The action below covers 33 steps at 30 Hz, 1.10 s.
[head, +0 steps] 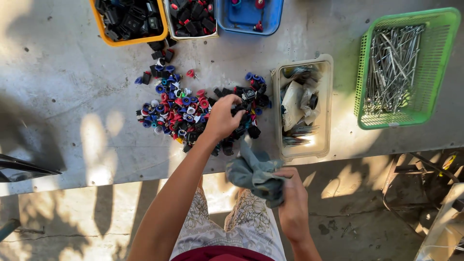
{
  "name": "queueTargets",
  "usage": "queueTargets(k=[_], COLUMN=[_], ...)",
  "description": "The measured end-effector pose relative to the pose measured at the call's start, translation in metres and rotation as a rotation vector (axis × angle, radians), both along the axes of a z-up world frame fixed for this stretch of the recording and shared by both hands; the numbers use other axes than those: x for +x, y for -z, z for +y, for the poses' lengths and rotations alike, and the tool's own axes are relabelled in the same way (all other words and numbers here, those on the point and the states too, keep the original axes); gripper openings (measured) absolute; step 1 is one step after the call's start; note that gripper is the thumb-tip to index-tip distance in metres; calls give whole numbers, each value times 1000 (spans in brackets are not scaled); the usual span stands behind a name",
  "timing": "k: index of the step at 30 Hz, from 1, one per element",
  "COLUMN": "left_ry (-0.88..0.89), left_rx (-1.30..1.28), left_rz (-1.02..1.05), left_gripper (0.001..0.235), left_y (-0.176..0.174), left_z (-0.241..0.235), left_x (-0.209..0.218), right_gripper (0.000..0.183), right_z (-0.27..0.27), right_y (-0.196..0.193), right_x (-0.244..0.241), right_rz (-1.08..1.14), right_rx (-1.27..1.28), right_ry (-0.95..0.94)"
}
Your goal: The person wipes small scooter parts with a cloth, picking them up from a pile on a table and placing them into a yellow basket. The person handles various small components, including colorful plastic pieces and black parts, while standing at a table outdoors.
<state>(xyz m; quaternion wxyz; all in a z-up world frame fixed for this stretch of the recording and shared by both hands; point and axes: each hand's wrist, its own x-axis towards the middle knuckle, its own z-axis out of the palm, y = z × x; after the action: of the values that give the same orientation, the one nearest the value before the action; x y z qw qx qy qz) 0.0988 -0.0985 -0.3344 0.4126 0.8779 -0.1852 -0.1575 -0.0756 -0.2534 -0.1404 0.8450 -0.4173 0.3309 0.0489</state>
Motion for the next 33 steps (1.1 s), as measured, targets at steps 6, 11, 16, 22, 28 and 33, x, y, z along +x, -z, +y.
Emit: queueTargets(k=[6,11,16,22,28,33], left_ry=[-184,-288,-364,-447,-565,-645], left_rx=[-531,-680,-851,-819,-936,-945], left_rz=[572,623,584,479,541,482], left_gripper=[34,30,21,22,19,20], left_y=[-141,-198,-226,-274,-279,-294], left_z=[24,54,74,87,86,93], left_x=[-35,-105,-123,-115,-123,-114], right_gripper=[24,19,13,7,12,10], right_z=[28,55,78,71,102,101], right_y=[-37,-58,-74,-94,-130,-118], right_x=[36,41,47,52,54,54], right_rz=[31,-212,-417,-405,-717,-715], right_rx=[-840,-966,-1070,-975,-1025,-1169], right_ry=[-284,-275,-287,-130,-386,-311])
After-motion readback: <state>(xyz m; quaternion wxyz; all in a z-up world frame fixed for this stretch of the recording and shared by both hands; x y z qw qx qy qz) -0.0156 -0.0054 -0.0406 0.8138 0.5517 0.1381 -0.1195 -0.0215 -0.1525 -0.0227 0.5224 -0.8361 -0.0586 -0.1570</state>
